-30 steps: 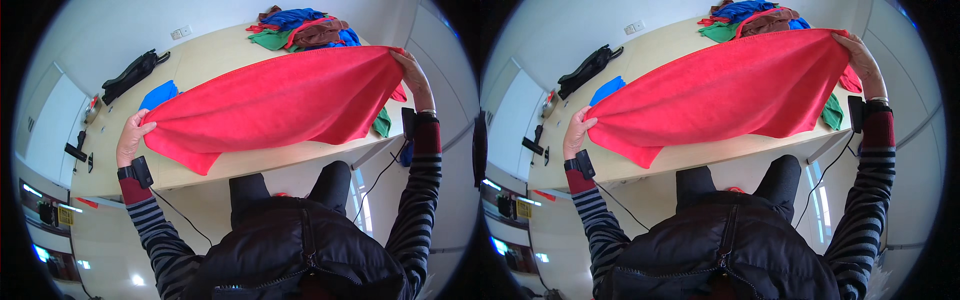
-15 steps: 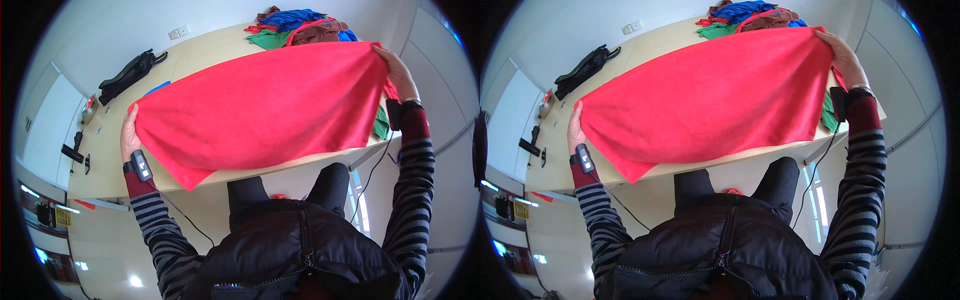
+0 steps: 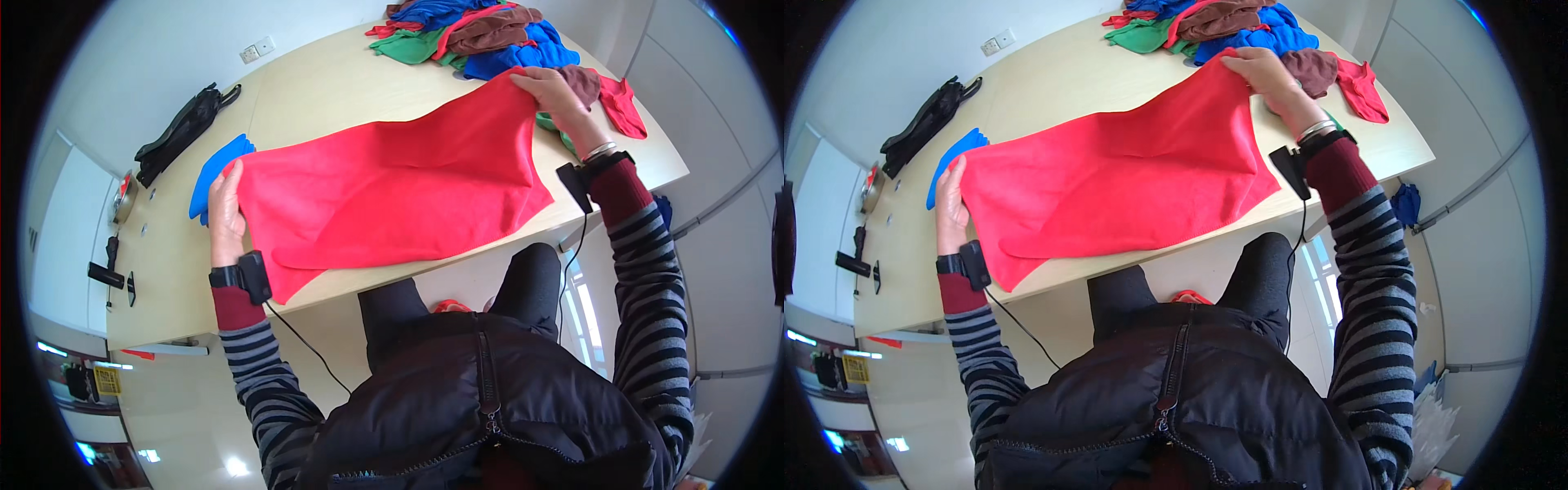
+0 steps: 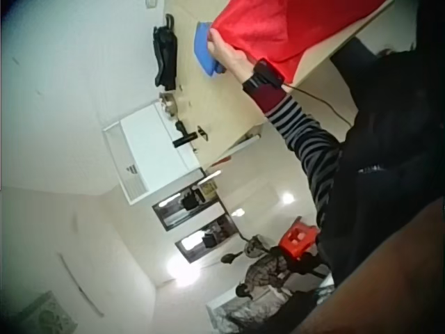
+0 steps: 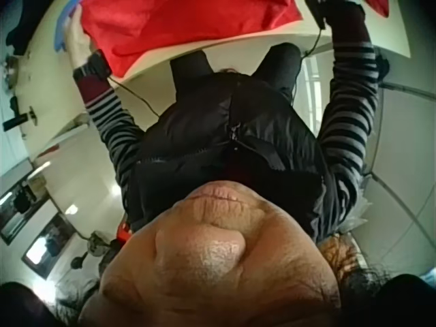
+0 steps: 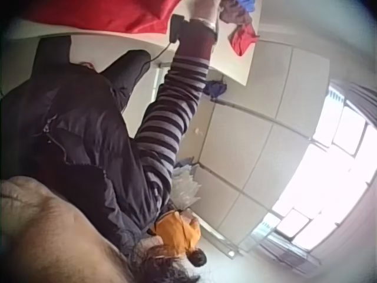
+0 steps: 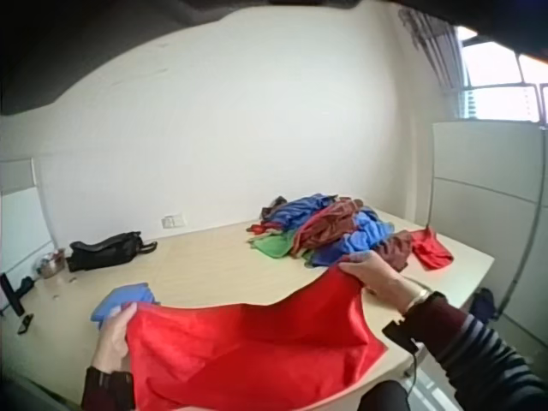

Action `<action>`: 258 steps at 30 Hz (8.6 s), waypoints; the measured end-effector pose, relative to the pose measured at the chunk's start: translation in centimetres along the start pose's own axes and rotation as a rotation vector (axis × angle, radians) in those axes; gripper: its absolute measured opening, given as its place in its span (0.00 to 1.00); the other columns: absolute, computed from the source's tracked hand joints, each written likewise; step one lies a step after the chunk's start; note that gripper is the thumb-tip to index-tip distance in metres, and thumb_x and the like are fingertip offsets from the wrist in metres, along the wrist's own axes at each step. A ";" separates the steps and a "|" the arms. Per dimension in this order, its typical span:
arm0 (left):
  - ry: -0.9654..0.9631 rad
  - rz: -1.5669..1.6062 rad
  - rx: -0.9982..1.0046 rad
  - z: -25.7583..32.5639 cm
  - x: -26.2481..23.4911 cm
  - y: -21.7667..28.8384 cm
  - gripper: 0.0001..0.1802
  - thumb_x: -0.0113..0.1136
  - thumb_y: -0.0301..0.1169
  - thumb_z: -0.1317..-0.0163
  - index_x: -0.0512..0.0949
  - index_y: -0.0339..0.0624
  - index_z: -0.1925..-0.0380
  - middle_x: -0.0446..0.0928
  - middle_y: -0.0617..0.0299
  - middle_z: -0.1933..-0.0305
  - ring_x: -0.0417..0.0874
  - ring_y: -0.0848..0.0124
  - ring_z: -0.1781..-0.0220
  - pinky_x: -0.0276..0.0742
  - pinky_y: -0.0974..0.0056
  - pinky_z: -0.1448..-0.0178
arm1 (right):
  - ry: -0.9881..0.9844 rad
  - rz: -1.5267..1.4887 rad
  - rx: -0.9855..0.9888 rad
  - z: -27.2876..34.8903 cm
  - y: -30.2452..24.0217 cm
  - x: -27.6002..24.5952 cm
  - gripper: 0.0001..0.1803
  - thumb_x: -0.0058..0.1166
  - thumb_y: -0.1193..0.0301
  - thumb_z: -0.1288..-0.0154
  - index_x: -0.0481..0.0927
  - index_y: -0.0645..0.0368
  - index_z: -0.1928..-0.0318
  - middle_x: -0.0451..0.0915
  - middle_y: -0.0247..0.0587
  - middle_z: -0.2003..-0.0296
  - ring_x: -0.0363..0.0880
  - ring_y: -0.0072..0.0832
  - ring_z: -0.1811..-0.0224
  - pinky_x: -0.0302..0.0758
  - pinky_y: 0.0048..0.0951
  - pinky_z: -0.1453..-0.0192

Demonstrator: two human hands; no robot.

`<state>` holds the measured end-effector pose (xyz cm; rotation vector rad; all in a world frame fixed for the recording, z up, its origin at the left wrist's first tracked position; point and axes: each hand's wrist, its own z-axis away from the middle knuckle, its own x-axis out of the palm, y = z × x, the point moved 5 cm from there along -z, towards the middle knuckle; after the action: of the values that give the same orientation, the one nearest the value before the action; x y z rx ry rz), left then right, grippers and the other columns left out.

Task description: Folding various colored cloths into squares on a table.

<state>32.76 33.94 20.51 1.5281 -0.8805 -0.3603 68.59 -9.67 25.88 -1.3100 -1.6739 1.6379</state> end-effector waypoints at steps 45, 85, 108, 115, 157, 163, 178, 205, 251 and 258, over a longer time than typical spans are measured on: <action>-0.135 -0.792 0.661 12.4 28.4 -1.6 0.16 0.54 0.18 0.31 0.77 0.33 0.45 0.79 0.51 0.59 0.85 0.56 0.59 0.83 0.59 0.58 | 0.123 0.318 -0.538 12.3 -4.8 12.5 0.10 0.63 0.75 0.37 0.83 0.64 0.57 0.85 0.50 0.66 0.86 0.41 0.68 0.81 0.30 0.66; -0.375 -0.609 0.558 10.8 29.1 -4.6 0.12 0.64 0.15 0.42 0.78 0.39 0.60 0.76 0.58 0.61 0.81 0.65 0.61 0.80 0.63 0.57 | -0.106 -0.187 -0.141 12.6 1.5 10.4 0.10 0.57 0.74 0.30 0.81 0.67 0.52 0.83 0.37 0.69 0.80 0.17 0.66 0.79 0.23 0.61; -0.445 -0.526 0.414 9.1 28.4 -6.4 0.09 0.61 0.14 0.43 0.74 0.37 0.64 0.81 0.58 0.58 0.83 0.70 0.64 0.80 0.66 0.59 | 0.034 0.155 -0.465 12.8 -0.1 10.7 0.08 0.60 0.76 0.35 0.81 0.62 0.56 0.84 0.47 0.66 0.85 0.37 0.67 0.79 0.31 0.65; -0.532 -0.636 0.414 9.8 29.1 -6.2 0.09 0.65 0.18 0.42 0.75 0.38 0.65 0.80 0.57 0.65 0.83 0.68 0.67 0.78 0.64 0.62 | 0.000 0.060 -0.283 12.3 2.1 10.5 0.09 0.61 0.76 0.35 0.80 0.63 0.55 0.83 0.43 0.67 0.85 0.29 0.65 0.80 0.28 0.63; -0.045 -1.043 0.535 -6.4 22.5 19.0 0.09 0.58 0.33 0.42 0.84 0.40 0.72 0.82 0.59 0.76 0.82 0.71 0.77 0.78 0.66 0.67 | 0.124 -0.031 -0.608 6.9 -12.1 -6.8 0.08 0.52 0.78 0.27 0.80 0.59 0.50 0.80 0.29 0.60 0.77 0.18 0.56 0.74 0.20 0.47; -0.069 -0.920 0.528 -4.8 20.8 19.7 0.09 0.58 0.31 0.39 0.84 0.39 0.66 0.80 0.65 0.77 0.77 0.80 0.80 0.72 0.75 0.76 | 0.156 0.034 -0.682 4.3 -12.8 -8.8 0.09 0.51 0.75 0.25 0.80 0.60 0.49 0.81 0.30 0.57 0.77 0.16 0.54 0.74 0.22 0.44; -0.091 -0.791 0.274 -10.5 17.9 13.4 0.10 0.60 0.32 0.42 0.82 0.36 0.74 0.80 0.59 0.80 0.79 0.77 0.82 0.72 0.71 0.80 | 0.053 0.324 -0.479 -3.2 -11.5 -2.9 0.09 0.56 0.71 0.29 0.81 0.64 0.55 0.79 0.29 0.66 0.74 0.18 0.62 0.72 0.23 0.55; -0.181 -0.642 -0.164 -0.3 6.3 -16.9 0.09 0.56 0.17 0.40 0.76 0.36 0.59 0.76 0.66 0.69 0.75 0.80 0.71 0.73 0.73 0.68 | -0.203 0.636 -0.626 12.9 9.4 4.6 0.08 0.60 0.75 0.43 0.78 0.58 0.62 0.79 0.40 0.64 0.78 0.41 0.57 0.75 0.39 0.50; -0.570 -0.962 0.626 16.9 22.7 -12.6 0.14 0.68 0.17 0.52 0.78 0.39 0.65 0.79 0.55 0.62 0.80 0.54 0.59 0.76 0.55 0.53 | -0.290 0.654 0.367 -3.8 17.7 0.6 0.12 0.51 0.70 0.44 0.85 0.63 0.71 0.85 0.46 0.76 0.85 0.37 0.75 0.80 0.36 0.67; -0.447 -0.902 0.585 17.4 21.0 -11.6 0.13 0.67 0.16 0.50 0.77 0.37 0.65 0.79 0.51 0.62 0.81 0.53 0.59 0.78 0.55 0.54 | -0.277 0.339 0.499 -2.3 16.9 0.5 0.05 0.55 0.72 0.43 0.81 0.60 0.72 0.80 0.37 0.81 0.81 0.27 0.80 0.77 0.29 0.75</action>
<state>38.29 6.14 12.06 2.4116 -0.5950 -1.2109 75.48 -10.79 10.31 -1.1900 -1.0927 2.3373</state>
